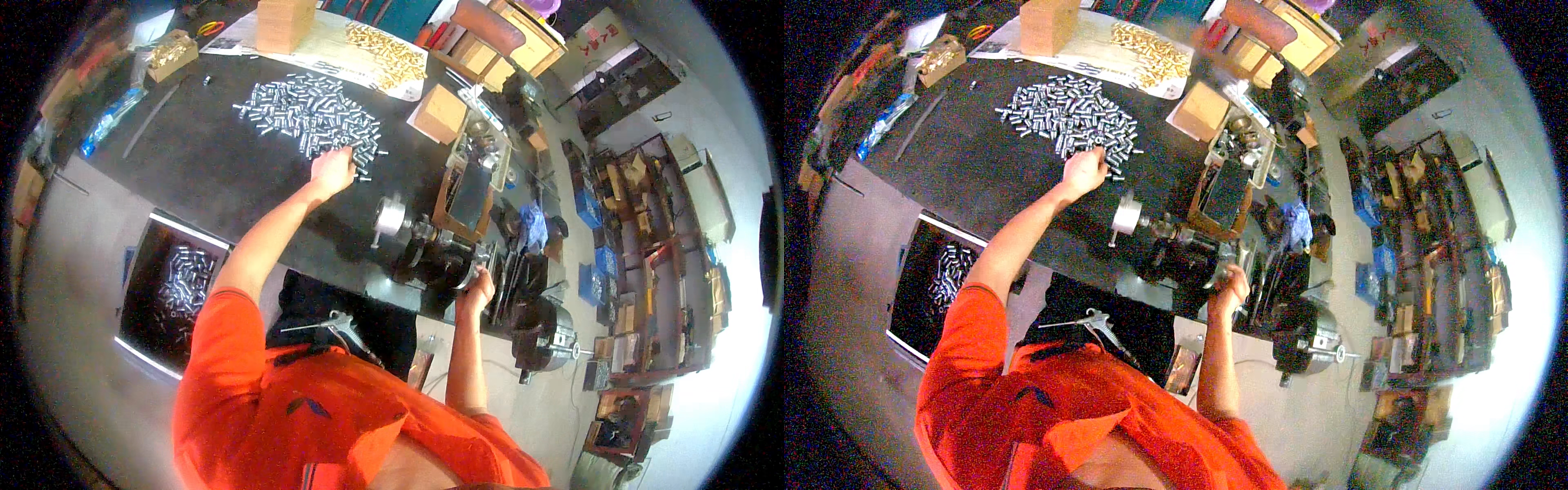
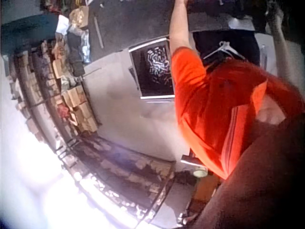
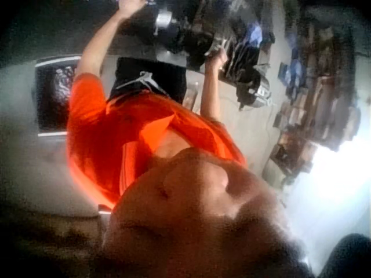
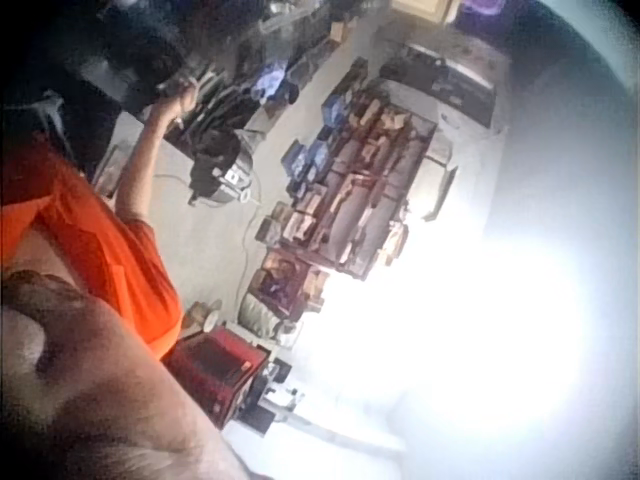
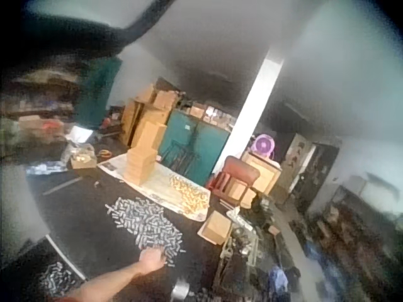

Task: The person repeatedly picks up small metal pins from a table and holds them against a rotating bench grinder, then places the pins into a metal tray. The person continues this cycle throughout the clip.

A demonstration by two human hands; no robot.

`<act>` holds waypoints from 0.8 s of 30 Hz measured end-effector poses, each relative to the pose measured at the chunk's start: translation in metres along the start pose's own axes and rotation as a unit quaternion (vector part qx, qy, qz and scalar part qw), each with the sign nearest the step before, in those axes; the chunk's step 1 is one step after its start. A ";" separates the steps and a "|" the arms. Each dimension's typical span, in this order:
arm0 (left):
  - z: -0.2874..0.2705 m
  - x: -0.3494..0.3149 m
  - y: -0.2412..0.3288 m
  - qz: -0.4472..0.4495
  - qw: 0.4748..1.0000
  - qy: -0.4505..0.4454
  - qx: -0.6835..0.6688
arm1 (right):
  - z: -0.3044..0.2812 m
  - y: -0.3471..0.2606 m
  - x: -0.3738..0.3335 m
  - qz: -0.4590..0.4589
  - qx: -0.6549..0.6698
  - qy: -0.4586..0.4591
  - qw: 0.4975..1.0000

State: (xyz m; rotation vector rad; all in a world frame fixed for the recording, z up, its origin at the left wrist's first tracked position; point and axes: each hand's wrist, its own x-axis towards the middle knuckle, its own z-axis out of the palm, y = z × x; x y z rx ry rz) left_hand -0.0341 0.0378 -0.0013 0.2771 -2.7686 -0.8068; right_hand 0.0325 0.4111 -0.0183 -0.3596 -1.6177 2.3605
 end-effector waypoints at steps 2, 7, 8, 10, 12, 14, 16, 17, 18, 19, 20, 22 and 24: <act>-0.008 -0.011 0.000 0.027 1.000 0.011 -0.007 | -0.004 -0.002 -0.006 0.014 0.012 0.009 1.000; -0.031 -0.048 -0.021 0.150 0.977 -0.075 0.130 | -0.003 -0.007 -0.014 0.035 0.053 -0.026 0.998; -0.038 -0.056 -0.018 0.145 0.975 -0.083 0.147 | -0.005 -0.006 -0.011 0.041 0.064 -0.028 0.997; -0.041 -0.065 -0.021 0.137 0.977 -0.074 0.147 | -0.008 0.000 -0.008 0.038 0.061 -0.022 0.997; -0.040 -0.071 -0.027 0.134 0.984 -0.038 0.107 | -0.007 -0.001 -0.007 0.015 0.030 -0.006 0.999; -0.045 -0.085 -0.025 0.096 0.993 -0.029 0.061 | -0.007 0.000 -0.008 0.015 0.041 -0.008 0.999; -0.047 -0.093 -0.023 0.072 0.996 -0.024 0.039 | -0.012 0.002 -0.007 0.010 0.049 -0.008 0.999; -0.044 -0.096 -0.025 0.076 0.997 -0.009 -0.010 | -0.008 -0.001 -0.010 0.013 0.044 -0.006 0.999; -0.041 -0.098 -0.028 0.080 0.995 0.007 -0.058 | -0.004 -0.004 -0.013 0.016 0.040 -0.004 0.999; -0.039 -0.101 -0.031 0.084 0.991 0.024 -0.107 | 0.000 -0.007 -0.015 0.019 0.035 -0.002 0.999; -0.051 -0.101 -0.015 -0.076 0.916 -0.145 -0.367 | -0.003 -0.008 -0.016 0.016 0.036 -0.003 0.999; -0.075 -0.109 0.014 -0.007 0.849 -0.158 -0.505 | -0.006 -0.007 -0.017 0.014 0.043 -0.007 0.999; -0.087 -0.113 0.036 0.044 0.792 -0.164 -0.587 | -0.009 -0.006 -0.016 0.016 0.048 -0.011 0.999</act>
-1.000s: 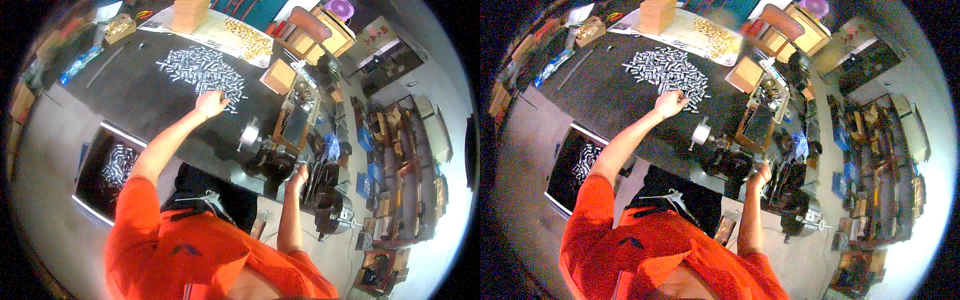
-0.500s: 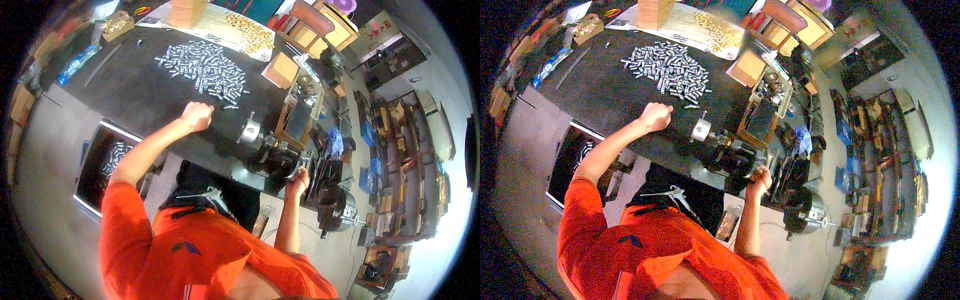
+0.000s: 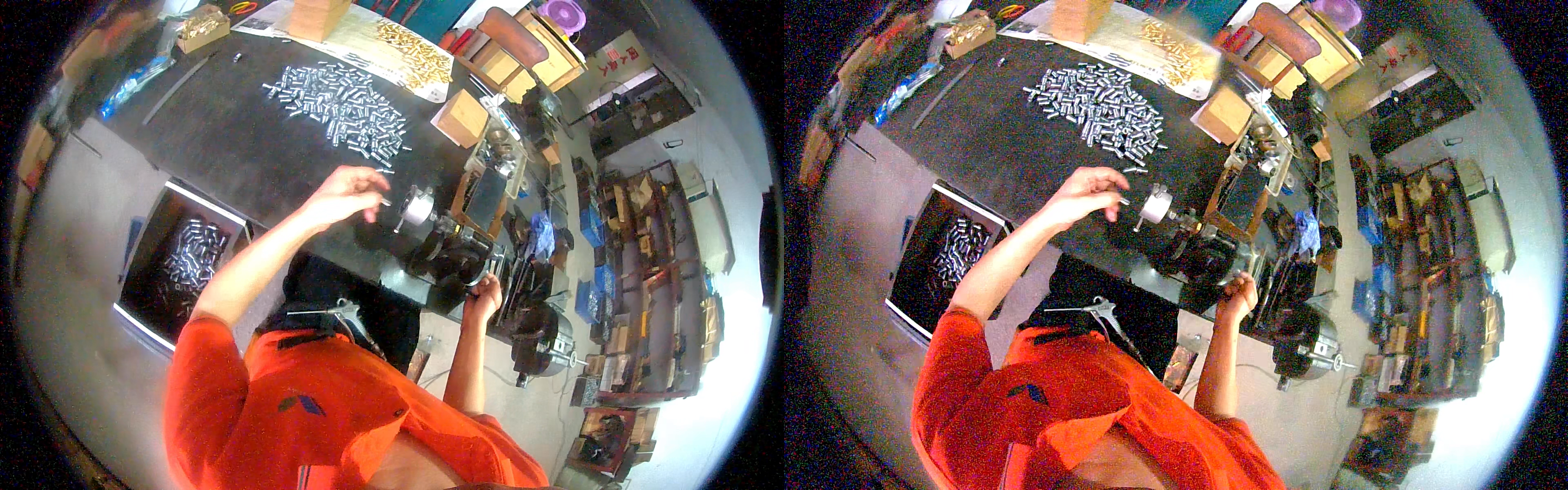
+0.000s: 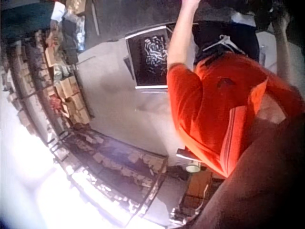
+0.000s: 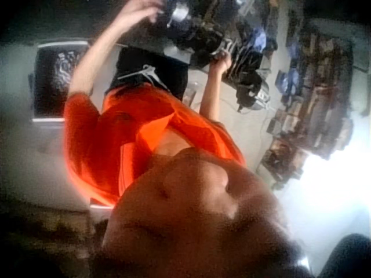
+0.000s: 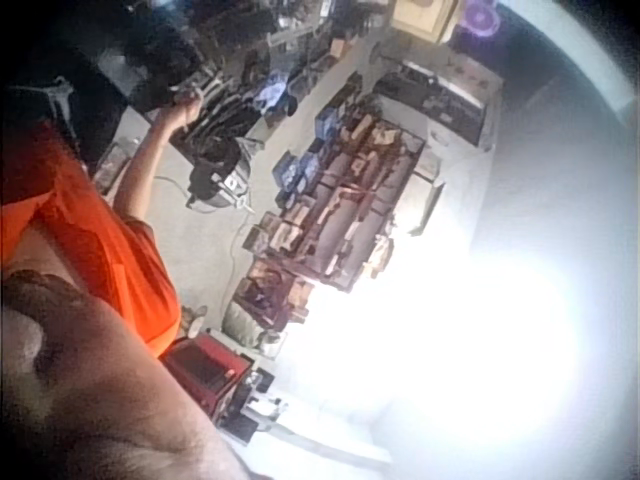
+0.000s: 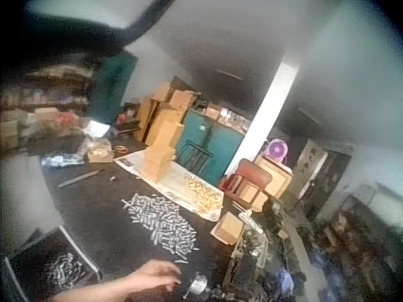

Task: The person repeatedly picks up small metal pins from a table and holds them against a rotating bench grinder, then places the pins into a metal tray. The person continues this cycle throughout the clip.

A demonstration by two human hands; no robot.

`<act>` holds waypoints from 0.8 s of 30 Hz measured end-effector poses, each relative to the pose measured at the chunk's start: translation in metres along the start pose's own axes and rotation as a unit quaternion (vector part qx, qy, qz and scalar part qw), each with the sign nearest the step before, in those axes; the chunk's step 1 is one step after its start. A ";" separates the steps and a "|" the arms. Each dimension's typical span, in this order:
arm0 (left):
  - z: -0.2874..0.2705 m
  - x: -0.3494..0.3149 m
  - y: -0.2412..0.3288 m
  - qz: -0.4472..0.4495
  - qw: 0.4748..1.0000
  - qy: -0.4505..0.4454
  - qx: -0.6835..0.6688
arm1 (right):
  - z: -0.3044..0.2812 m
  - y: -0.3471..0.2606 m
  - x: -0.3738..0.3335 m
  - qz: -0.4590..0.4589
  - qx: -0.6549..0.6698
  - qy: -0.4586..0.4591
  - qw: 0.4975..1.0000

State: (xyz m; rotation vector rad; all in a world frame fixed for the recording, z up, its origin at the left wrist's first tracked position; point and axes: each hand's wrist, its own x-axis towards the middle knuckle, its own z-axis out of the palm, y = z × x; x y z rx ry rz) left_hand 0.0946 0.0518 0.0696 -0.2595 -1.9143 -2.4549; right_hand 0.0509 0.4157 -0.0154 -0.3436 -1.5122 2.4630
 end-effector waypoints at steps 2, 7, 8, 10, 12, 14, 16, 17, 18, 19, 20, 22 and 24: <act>0.012 0.003 0.010 0.034 0.998 -0.028 -0.040 | -0.002 0.001 0.001 -0.006 -0.003 -0.005 1.000; 0.010 0.017 0.001 0.018 1.000 -0.018 0.010 | -0.002 0.001 -0.003 -0.038 -0.007 -0.027 0.999; 0.010 0.017 0.001 0.007 1.000 -0.020 0.006 | 0.000 -0.001 -0.006 -0.035 0.000 -0.029 0.999; 0.009 0.017 0.002 0.008 0.999 -0.039 0.010 | 0.001 -0.005 -0.009 -0.035 -0.008 -0.026 0.999; 0.007 0.018 0.000 0.001 0.999 -0.048 0.003 | 0.005 -0.012 -0.015 -0.029 -0.010 -0.024 0.999; 0.007 0.018 0.000 -0.005 0.998 -0.054 -0.010 | 0.007 -0.022 -0.023 -0.017 -0.003 -0.021 1.000; 0.009 0.018 0.002 -0.009 0.998 -0.057 -0.029 | -0.002 -0.035 -0.022 -0.002 0.003 -0.079 0.997; 0.009 0.019 0.002 0.001 0.998 -0.065 -0.012 | -0.004 -0.041 -0.022 0.005 0.006 -0.108 0.994; 0.008 0.020 0.000 0.010 0.997 -0.070 0.007 | 0.014 -0.053 -0.029 0.016 -0.003 -0.055 0.998; 0.006 0.020 -0.001 0.019 0.997 -0.074 0.025 | 0.025 -0.066 -0.033 0.002 -0.028 -0.077 0.997; 0.006 0.022 -0.001 0.019 0.997 -0.077 0.021 | 0.031 -0.076 -0.032 -0.015 -0.031 -0.095 0.995; 0.006 0.023 -0.002 0.016 0.996 -0.080 0.017 | 0.043 -0.086 -0.014 -0.036 -0.028 -0.114 0.992; 0.007 0.023 0.000 0.002 0.997 -0.081 -0.007 | 0.054 -0.090 0.016 -0.030 0.000 -0.166 0.986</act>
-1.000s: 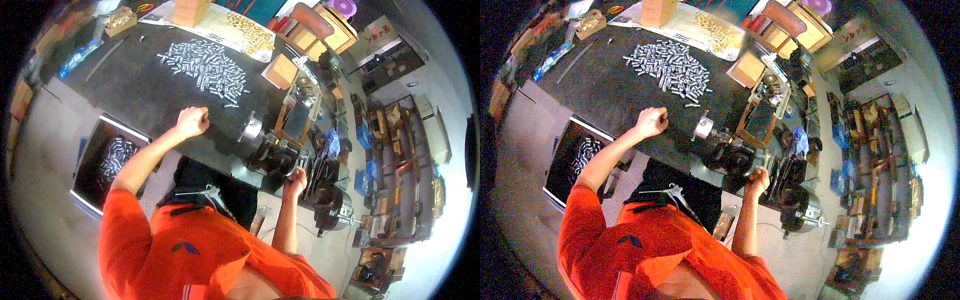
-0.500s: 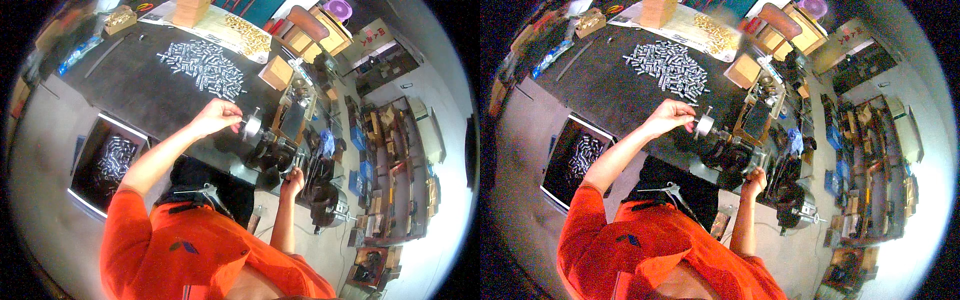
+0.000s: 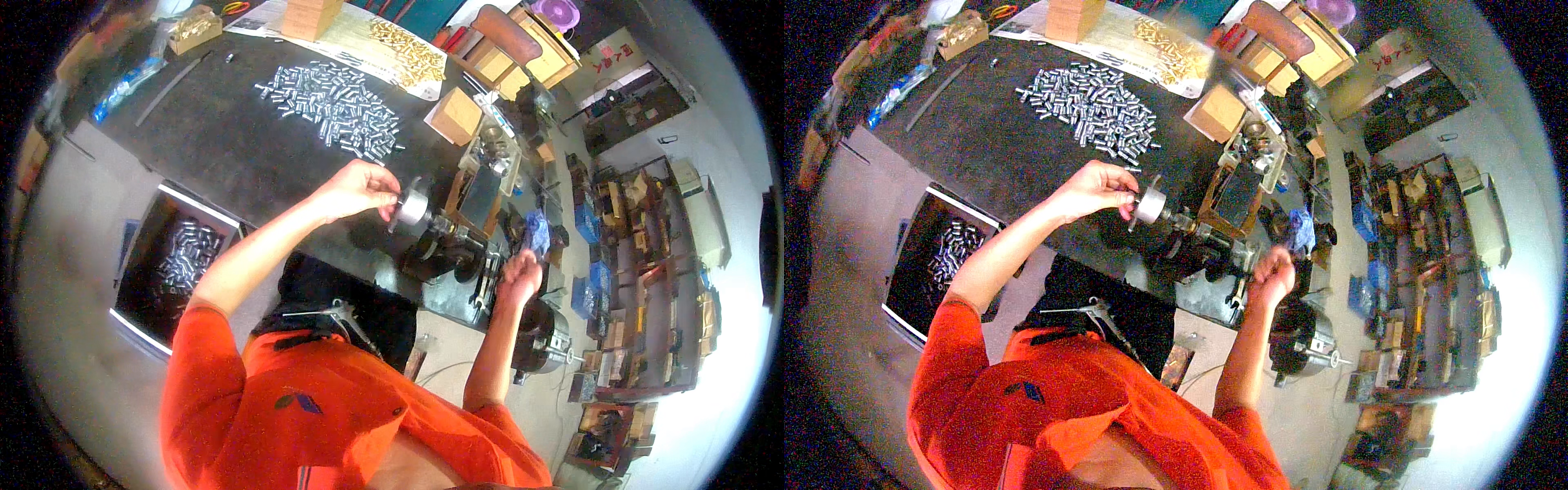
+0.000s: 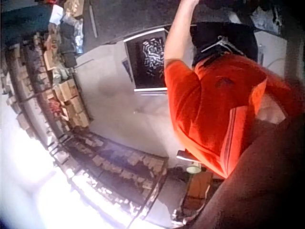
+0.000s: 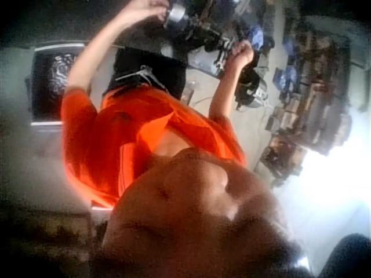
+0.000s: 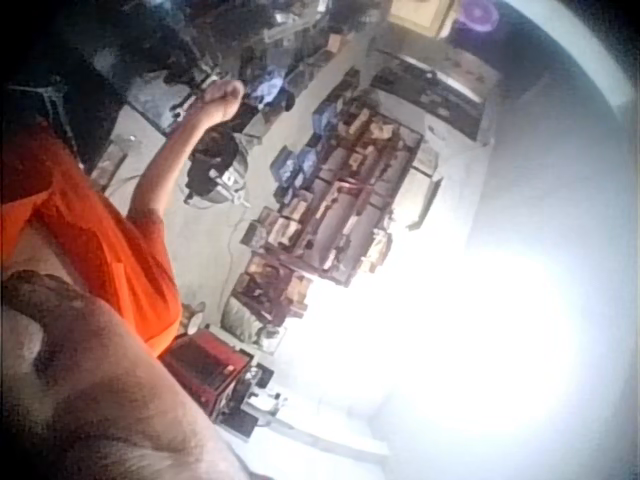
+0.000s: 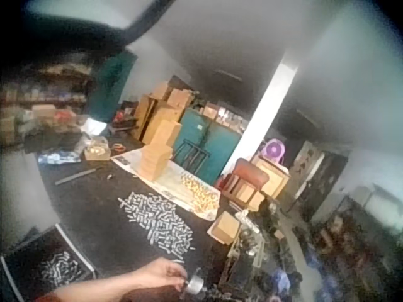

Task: The person repeatedly picks up small metal pins from a table and holds them against a rotating bench grinder, then places the pins into a metal tray. The person continues this cycle throughout the clip.

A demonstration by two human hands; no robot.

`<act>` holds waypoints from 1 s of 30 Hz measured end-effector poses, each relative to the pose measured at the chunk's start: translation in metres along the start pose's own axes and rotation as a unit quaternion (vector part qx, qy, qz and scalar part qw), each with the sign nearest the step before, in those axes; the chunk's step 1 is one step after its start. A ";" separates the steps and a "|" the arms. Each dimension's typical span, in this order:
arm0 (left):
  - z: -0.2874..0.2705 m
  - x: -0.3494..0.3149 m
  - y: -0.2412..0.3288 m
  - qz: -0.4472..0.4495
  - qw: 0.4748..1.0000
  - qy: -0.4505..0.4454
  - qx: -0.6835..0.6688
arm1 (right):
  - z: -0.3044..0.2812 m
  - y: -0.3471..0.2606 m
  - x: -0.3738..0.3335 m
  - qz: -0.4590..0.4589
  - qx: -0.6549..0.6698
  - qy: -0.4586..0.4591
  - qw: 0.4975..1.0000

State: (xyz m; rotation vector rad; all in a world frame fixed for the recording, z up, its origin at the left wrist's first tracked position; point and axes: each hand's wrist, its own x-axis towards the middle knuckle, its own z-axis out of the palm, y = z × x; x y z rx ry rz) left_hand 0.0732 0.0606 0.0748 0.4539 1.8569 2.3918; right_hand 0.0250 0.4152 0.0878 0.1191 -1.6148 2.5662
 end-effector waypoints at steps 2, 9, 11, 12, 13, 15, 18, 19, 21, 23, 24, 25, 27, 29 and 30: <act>0.002 0.000 0.001 -0.010 1.000 0.001 -0.005 | 0.003 0.009 0.028 0.007 0.057 0.045 0.997; 0.006 0.003 0.005 0.003 1.000 -0.005 0.006 | -0.094 0.116 0.085 -0.087 -0.221 0.090 0.967; -0.001 -0.005 0.000 0.002 1.000 0.017 0.007 | -0.039 0.112 0.031 0.081 0.010 0.213 0.974; -0.001 -0.004 0.001 -0.005 1.000 0.017 0.007 | -0.036 0.101 0.010 0.109 -0.016 0.214 0.971; -0.001 -0.004 0.003 -0.013 1.000 0.017 0.008 | -0.039 0.090 -0.009 0.138 -0.041 0.215 0.966; -0.001 -0.003 0.003 -0.019 1.000 0.017 0.015 | -0.045 0.066 -0.038 0.112 0.066 0.126 0.984; 0.002 -0.003 0.006 -0.019 1.000 0.016 0.019 | -0.027 0.023 -0.047 0.068 0.035 0.056 0.996; 0.002 -0.002 0.005 -0.017 1.000 0.011 0.016 | -0.020 0.013 -0.042 0.044 0.016 0.031 0.998; 0.001 0.001 0.001 -0.012 1.000 0.004 0.011 | -0.011 -0.002 -0.023 0.020 0.014 -0.005 1.000; 0.004 0.001 0.002 -0.011 1.000 0.007 0.013 | -0.012 -0.001 0.004 -0.009 0.047 -0.043 0.998; 0.004 0.000 0.002 -0.009 1.000 0.013 0.010 | -0.005 0.000 0.016 -0.014 0.033 -0.031 0.999; 0.003 -0.001 0.001 -0.006 1.000 0.018 0.012 | 0.003 0.000 0.025 -0.019 0.020 -0.020 0.999; 0.005 0.000 0.002 -0.002 0.999 0.024 0.022 | 0.005 0.011 0.034 -0.062 -0.005 0.011 0.998; 0.006 -0.001 0.002 0.005 1.000 0.022 0.007 | 0.008 0.020 0.033 -0.067 0.037 0.053 0.996; 0.005 -0.001 0.000 0.010 1.000 0.022 0.002 | 0.011 0.022 0.031 -0.069 0.043 0.073 0.994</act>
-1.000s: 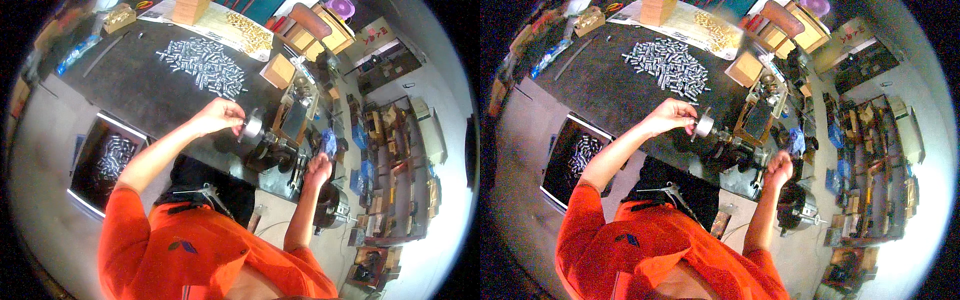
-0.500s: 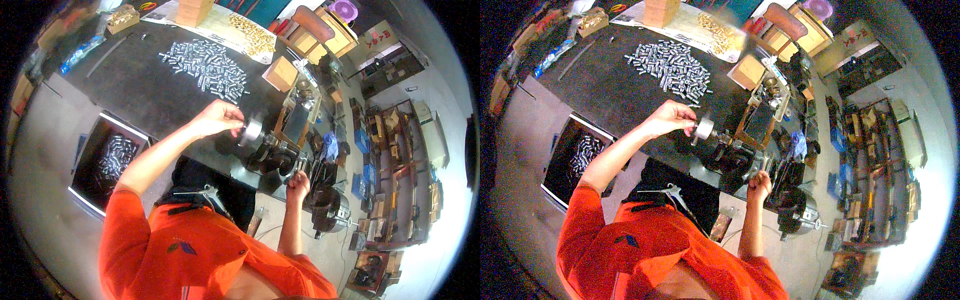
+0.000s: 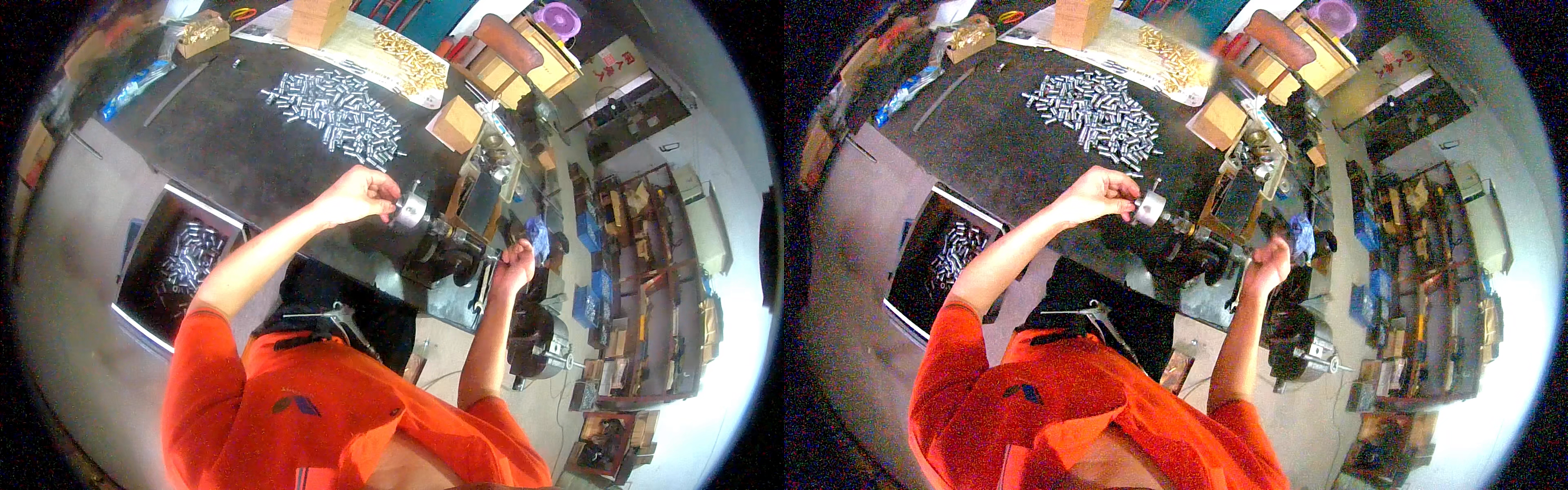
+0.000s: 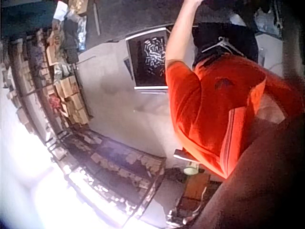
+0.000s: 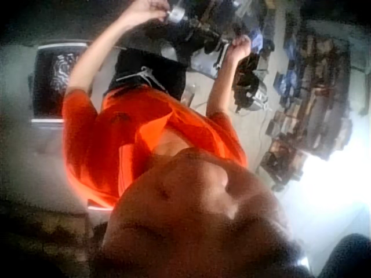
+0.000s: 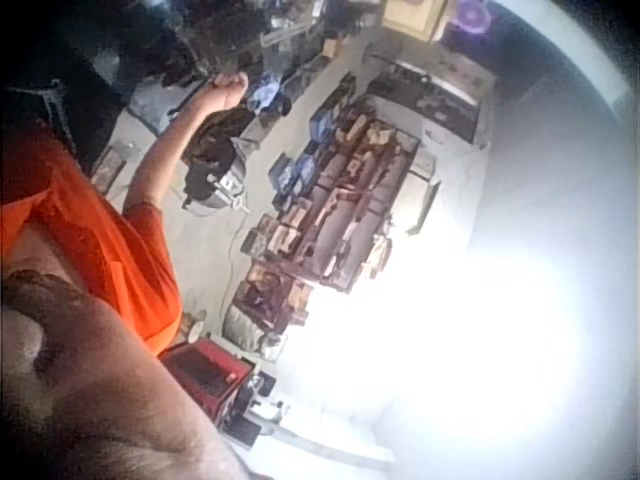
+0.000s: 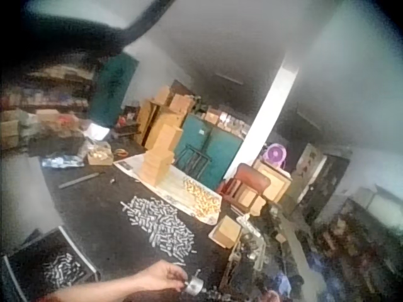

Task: The person repeatedly picks up small metal pins from a table and holds them against a rotating bench grinder, then places the pins into a metal tray. The person continues this cycle throughout the clip.

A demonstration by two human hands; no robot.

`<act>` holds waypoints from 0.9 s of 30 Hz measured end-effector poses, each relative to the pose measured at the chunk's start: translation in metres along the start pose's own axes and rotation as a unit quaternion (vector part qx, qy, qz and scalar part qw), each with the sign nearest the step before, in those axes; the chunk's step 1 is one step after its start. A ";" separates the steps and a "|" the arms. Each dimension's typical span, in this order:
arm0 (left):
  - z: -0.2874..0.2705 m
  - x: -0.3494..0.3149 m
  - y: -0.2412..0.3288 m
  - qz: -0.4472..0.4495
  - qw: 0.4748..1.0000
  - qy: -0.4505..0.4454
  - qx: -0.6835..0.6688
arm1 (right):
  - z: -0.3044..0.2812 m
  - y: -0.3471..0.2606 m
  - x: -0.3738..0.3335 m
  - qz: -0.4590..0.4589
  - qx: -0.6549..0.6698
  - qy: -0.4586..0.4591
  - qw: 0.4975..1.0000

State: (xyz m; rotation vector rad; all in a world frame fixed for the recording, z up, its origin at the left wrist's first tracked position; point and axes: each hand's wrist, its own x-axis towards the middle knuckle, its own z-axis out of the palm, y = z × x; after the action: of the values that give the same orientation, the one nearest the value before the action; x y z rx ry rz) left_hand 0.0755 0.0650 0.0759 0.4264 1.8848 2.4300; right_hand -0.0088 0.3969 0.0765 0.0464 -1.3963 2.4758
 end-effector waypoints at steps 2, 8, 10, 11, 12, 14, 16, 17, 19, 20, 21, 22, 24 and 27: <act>0.000 0.000 0.000 -0.005 1.000 0.002 0.012 | 0.004 0.000 -0.006 -0.005 0.007 0.044 0.999; 0.002 0.000 0.001 -0.033 0.999 0.006 0.042 | -0.016 -0.026 -0.049 -0.006 0.032 -0.012 0.999; 0.004 -0.001 0.000 -0.040 0.997 0.013 0.057 | -0.032 -0.020 -0.068 0.016 0.025 -0.029 0.999; 0.004 -0.001 -0.001 -0.037 0.996 0.021 0.073 | -0.041 -0.013 -0.072 0.042 0.009 -0.022 0.999; 0.005 0.000 -0.002 -0.034 0.995 0.028 0.089 | -0.052 -0.003 -0.071 0.086 -0.021 0.010 0.996; 0.006 -0.001 -0.001 -0.039 0.992 0.040 0.110 | -0.069 0.025 -0.066 0.132 -0.044 0.048 0.989; 0.011 0.002 0.005 -0.053 0.991 0.040 0.116 | -0.100 0.072 -0.033 0.152 -0.069 0.085 0.982; 0.012 0.002 0.004 -0.052 0.992 0.044 0.111 | -0.105 0.087 -0.008 0.134 -0.107 0.090 0.981; 0.013 0.006 0.003 -0.047 0.992 0.044 0.104 | -0.102 0.098 0.034 0.071 -0.246 0.106 0.961; 0.012 0.005 0.004 -0.049 0.993 0.049 0.100 | -0.077 0.090 0.045 0.029 -0.286 0.077 0.955; 0.011 0.003 0.004 -0.051 0.993 0.056 0.096 | -0.046 0.072 0.045 -0.013 -0.325 0.048 0.944; 0.011 0.002 0.005 -0.052 0.993 0.058 0.090 | -0.025 0.055 0.041 0.001 -0.257 0.055 0.965; 0.012 0.001 0.006 -0.056 0.994 0.061 0.075 | 0.005 0.015 0.026 0.050 -0.109 0.061 0.991; 0.016 -0.001 0.009 -0.060 0.995 0.068 0.037 | 0.008 -0.019 -0.018 -0.020 -0.025 -0.012 0.999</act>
State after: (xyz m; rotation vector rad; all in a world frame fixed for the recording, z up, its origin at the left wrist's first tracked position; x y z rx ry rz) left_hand 0.0812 0.0773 0.0874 0.1469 1.9955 2.3727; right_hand 0.0122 0.3951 0.0930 0.0922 -1.4534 2.4143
